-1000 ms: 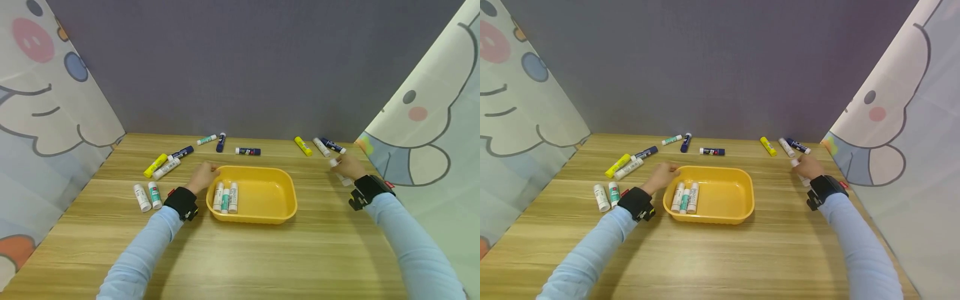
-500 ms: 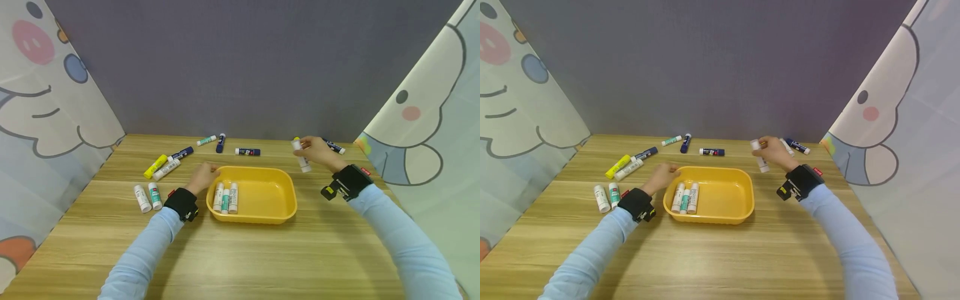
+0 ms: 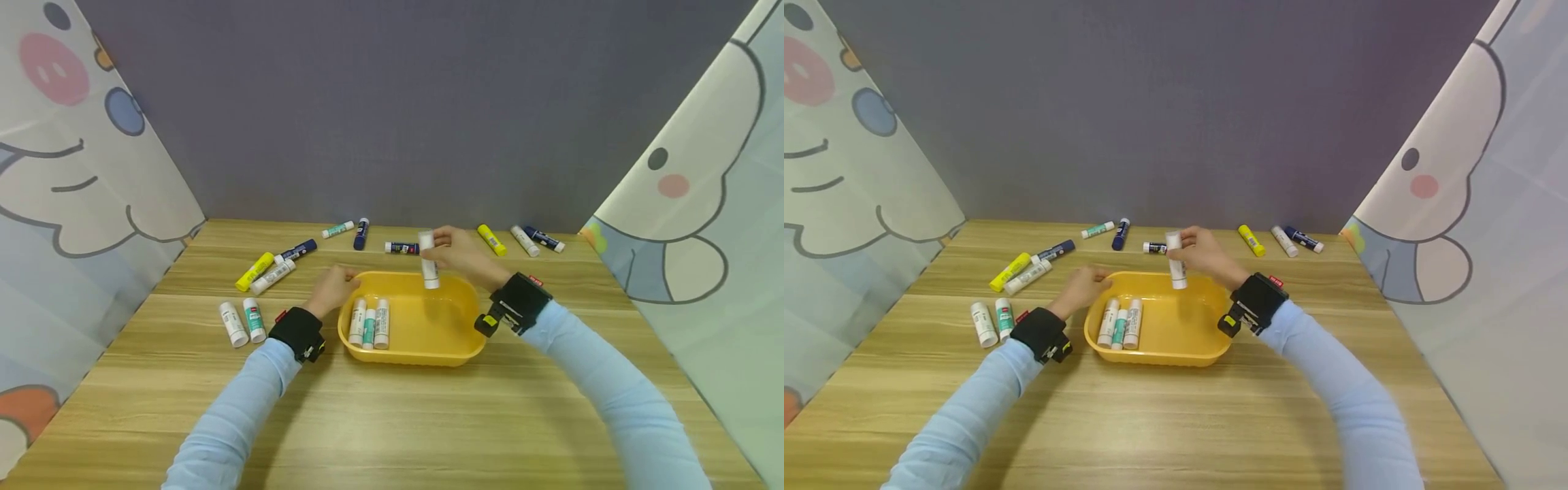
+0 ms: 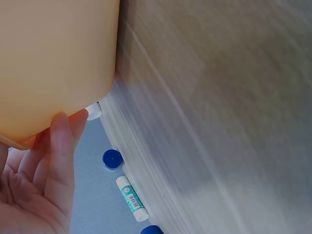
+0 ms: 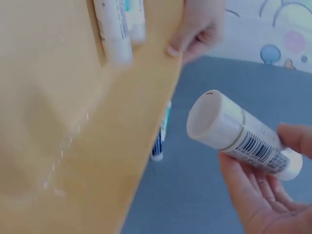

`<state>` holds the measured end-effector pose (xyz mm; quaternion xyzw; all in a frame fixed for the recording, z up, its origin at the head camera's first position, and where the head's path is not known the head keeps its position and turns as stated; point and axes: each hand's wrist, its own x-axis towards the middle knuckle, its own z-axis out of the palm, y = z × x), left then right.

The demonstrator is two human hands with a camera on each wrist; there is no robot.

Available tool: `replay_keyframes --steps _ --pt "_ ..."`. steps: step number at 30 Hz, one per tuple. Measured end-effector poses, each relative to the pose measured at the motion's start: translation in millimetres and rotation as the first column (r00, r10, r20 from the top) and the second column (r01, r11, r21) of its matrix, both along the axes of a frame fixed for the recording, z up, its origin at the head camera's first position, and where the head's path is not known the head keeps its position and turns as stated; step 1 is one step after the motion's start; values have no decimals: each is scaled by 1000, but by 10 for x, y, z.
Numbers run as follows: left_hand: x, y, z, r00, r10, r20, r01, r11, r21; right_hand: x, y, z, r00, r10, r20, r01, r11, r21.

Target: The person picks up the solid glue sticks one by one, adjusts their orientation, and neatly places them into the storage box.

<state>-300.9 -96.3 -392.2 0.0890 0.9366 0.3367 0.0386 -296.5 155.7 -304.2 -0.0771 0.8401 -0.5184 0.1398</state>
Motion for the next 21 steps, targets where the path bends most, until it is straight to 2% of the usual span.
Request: replay_keyframes --steps 4,11,15,21 --pt "-10 -6 -3 1000 6 8 -6 1000 2 -11 -167 -163 998 66 -10 -67 997 -42" --pt "-18 -8 -45 1000 -10 -15 10 1000 2 18 -298 -456 991 134 24 -134 991 -4" --pt "-13 -9 -41 1000 -11 -21 11 1000 9 7 -330 -532 987 153 54 -155 988 18" --pt "-5 -10 -29 1000 -9 -14 9 1000 22 -28 -373 -580 977 183 111 -196 974 113"
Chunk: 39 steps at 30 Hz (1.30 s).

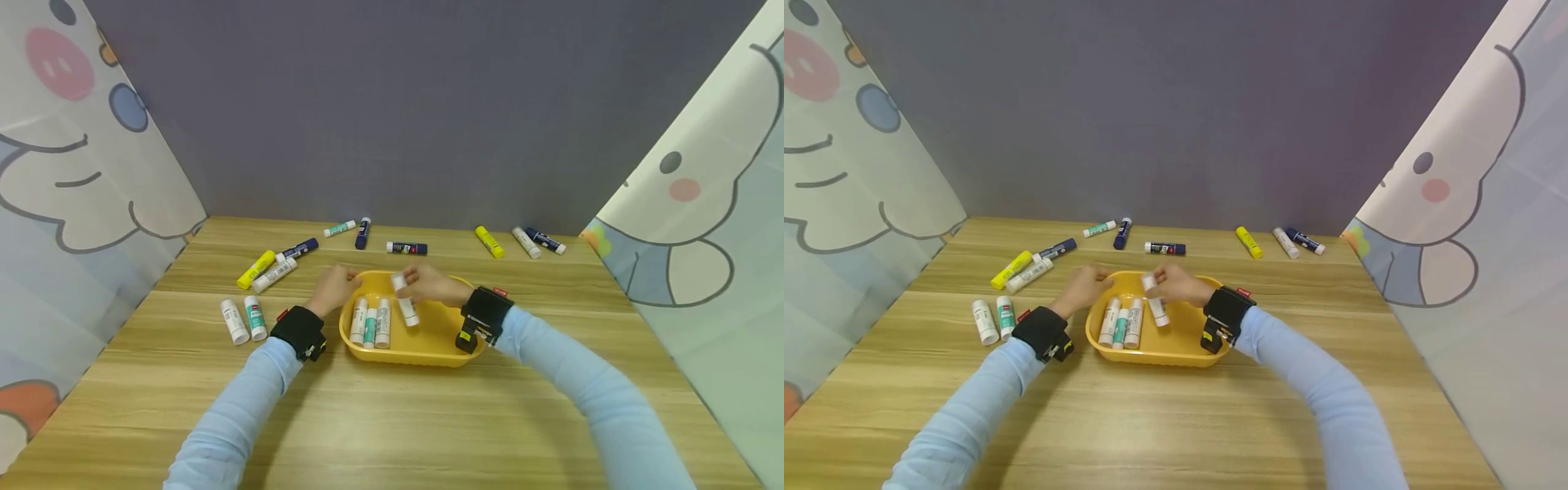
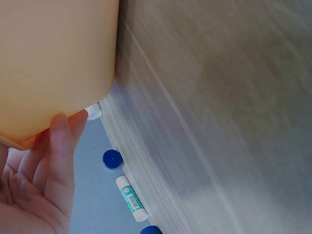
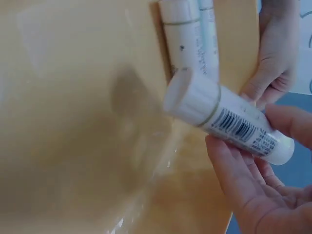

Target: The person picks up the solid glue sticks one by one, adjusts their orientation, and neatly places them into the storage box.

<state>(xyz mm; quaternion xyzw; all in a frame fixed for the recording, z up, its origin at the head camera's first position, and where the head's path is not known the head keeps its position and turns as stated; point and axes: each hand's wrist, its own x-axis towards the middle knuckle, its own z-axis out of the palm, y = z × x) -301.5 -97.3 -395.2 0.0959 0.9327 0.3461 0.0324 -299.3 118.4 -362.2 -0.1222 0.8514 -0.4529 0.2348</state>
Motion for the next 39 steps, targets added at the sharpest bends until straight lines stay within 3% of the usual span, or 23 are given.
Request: replay_keyframes --steps 6,14,23,39 --pt "-7 0 -13 1000 -1 -17 1 1000 -19 -3 -26 -90 998 34 46 -38 997 68" --pt "-7 7 10 1000 -5 -29 4 999 -32 0 -36 -186 991 107 83 -112 992 58" --pt "12 12 18 999 -6 -35 5 999 -42 1 -77 -256 990 77 116 -98 977 190" --pt "13 19 -11 999 13 -37 -14 1000 -23 49 -112 -239 990 67 121 -89 979 185"
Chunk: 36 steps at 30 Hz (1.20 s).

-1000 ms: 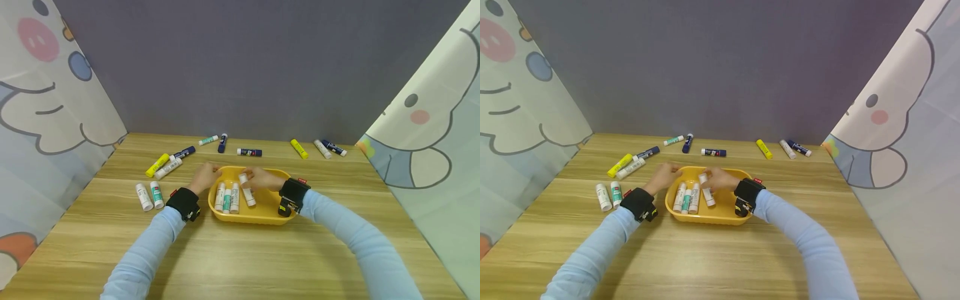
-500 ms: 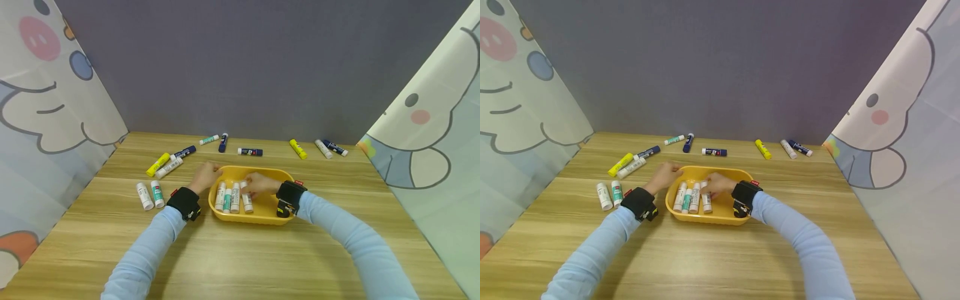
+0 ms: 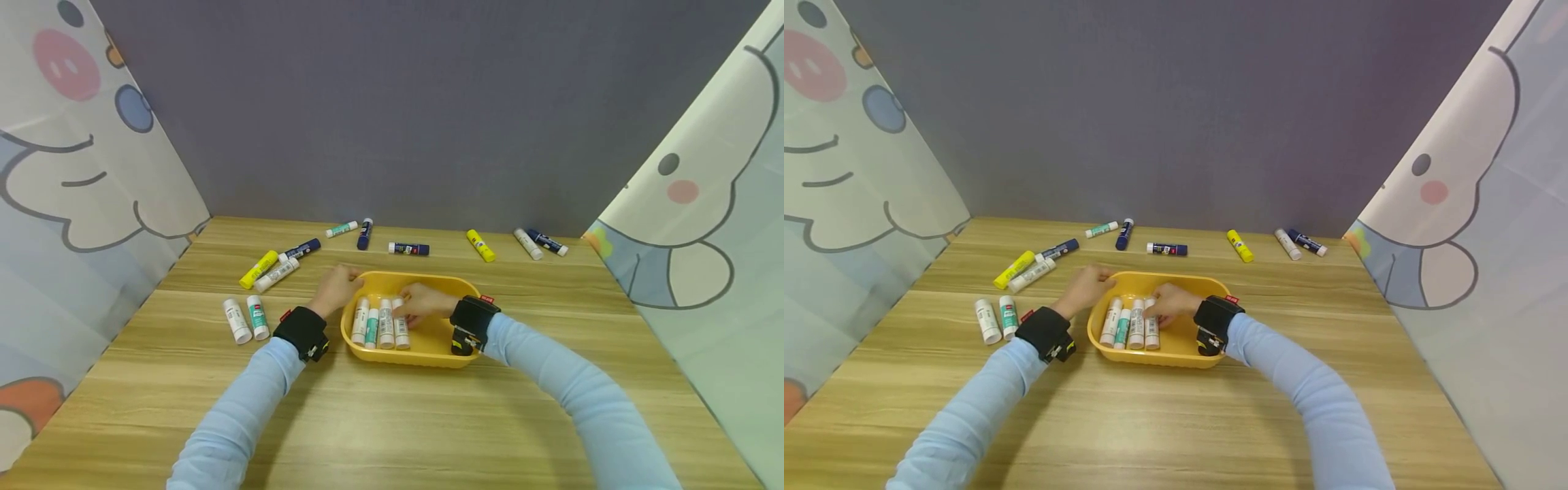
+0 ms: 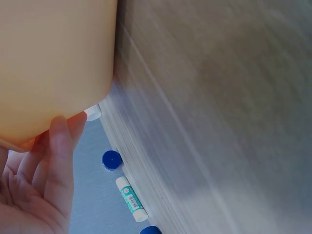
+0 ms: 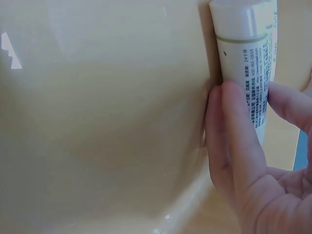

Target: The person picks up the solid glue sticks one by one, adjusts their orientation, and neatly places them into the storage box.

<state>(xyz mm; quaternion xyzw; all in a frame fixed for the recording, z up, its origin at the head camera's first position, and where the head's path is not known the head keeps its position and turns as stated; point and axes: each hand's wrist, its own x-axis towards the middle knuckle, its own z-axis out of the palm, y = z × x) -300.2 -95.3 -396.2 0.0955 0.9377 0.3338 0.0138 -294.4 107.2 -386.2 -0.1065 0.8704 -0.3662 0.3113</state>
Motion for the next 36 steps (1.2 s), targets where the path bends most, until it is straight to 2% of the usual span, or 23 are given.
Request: replay_keyframes --steps 12,18,22,27,33,36 --pt "25 2 14 1000 -4 -24 4 1000 -7 -17 39 4 1000 12 -17 -11 1000 25" --pt "33 -4 12 1000 -1 -22 1 1000 3 -10 47 90 997 55 -50 -50 993 105" --pt "34 -8 16 1000 -4 -30 4 1000 5 -46 103 237 993 90 -77 -79 988 132" --pt "33 -19 20 999 -3 -43 3 1000 5 -164 235 485 992 79 -95 -77 997 28" --pt "44 -6 33 998 -6 -61 7 1000 5 -359 481 768 981 -10 -193 0 999 -49" --pt "50 6 18 998 -10 -63 11 1000 7 -463 654 868 959 -54 -279 46 998 -35"
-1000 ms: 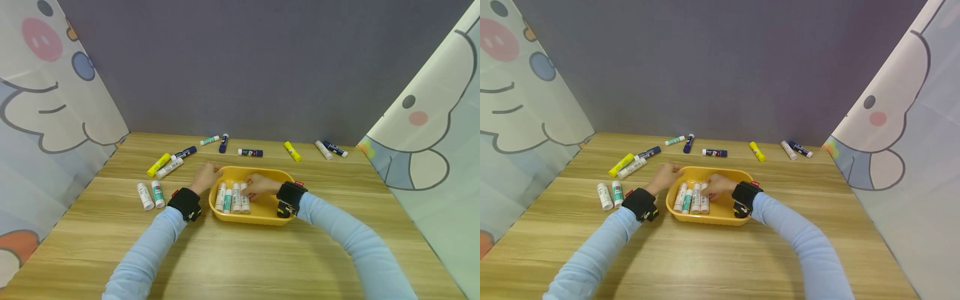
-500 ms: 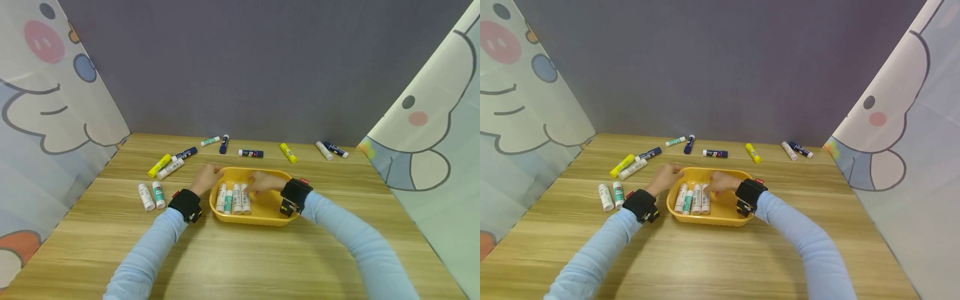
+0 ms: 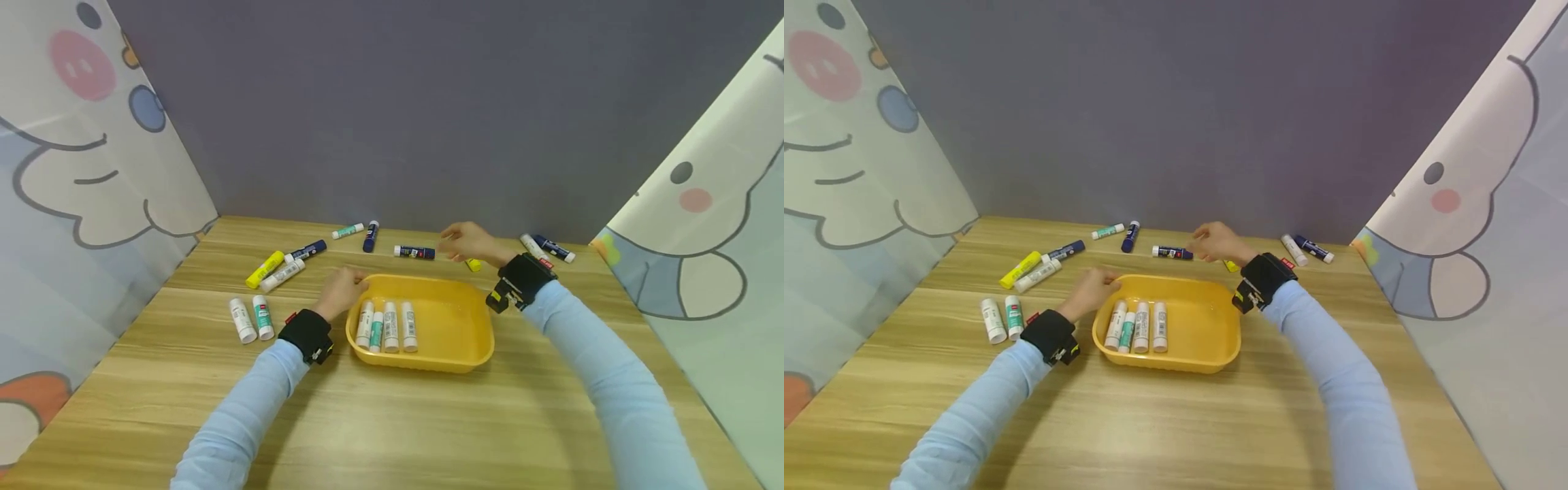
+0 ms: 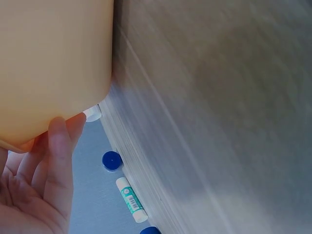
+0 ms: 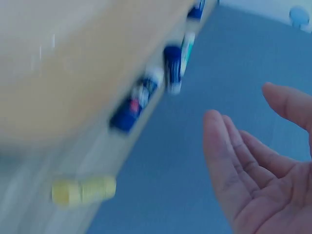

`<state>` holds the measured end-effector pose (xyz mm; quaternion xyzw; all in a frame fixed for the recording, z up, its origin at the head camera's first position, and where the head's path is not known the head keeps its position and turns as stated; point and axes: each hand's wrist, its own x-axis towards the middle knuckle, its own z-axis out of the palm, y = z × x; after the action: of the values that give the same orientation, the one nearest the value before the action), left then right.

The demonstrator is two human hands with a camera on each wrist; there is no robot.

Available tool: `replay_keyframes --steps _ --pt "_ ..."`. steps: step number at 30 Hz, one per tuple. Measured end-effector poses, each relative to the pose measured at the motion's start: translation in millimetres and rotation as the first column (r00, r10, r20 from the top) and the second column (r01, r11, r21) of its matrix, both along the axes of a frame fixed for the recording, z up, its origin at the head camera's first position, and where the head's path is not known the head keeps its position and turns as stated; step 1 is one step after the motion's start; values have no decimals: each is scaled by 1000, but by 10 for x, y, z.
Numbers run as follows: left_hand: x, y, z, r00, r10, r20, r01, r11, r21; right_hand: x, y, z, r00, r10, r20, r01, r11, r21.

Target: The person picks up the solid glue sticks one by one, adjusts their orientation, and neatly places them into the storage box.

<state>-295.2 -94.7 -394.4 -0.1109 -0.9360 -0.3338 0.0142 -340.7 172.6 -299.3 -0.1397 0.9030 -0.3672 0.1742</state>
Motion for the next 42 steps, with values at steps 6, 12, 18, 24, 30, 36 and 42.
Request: replay_keyframes --steps 6,12,18,24,30,36,42 --pt "24 8 -57 1000 -1 21 1 1000 -1 -247 320 -9 970 -46 -238 93 977 190" --pt "74 -11 -78 999 19 42 -19 1000 6 -405 432 -232 950 9 -314 116 918 379" --pt "87 -17 -82 997 24 67 -25 999 22 -536 389 -461 939 56 -340 112 884 454" --pt "83 -23 -95 998 23 66 -26 999 39 -634 251 -673 931 124 -343 66 867 493" --pt "104 -20 -107 998 19 64 -22 999 50 -661 110 -806 954 128 -269 20 873 488" --pt "102 -17 -94 997 23 69 -27 998 55 -717 66 -884 960 116 -254 15 886 463" --pt "96 -14 -94 998 24 58 -27 999 42 -719 89 -921 962 126 -242 14 862 506"
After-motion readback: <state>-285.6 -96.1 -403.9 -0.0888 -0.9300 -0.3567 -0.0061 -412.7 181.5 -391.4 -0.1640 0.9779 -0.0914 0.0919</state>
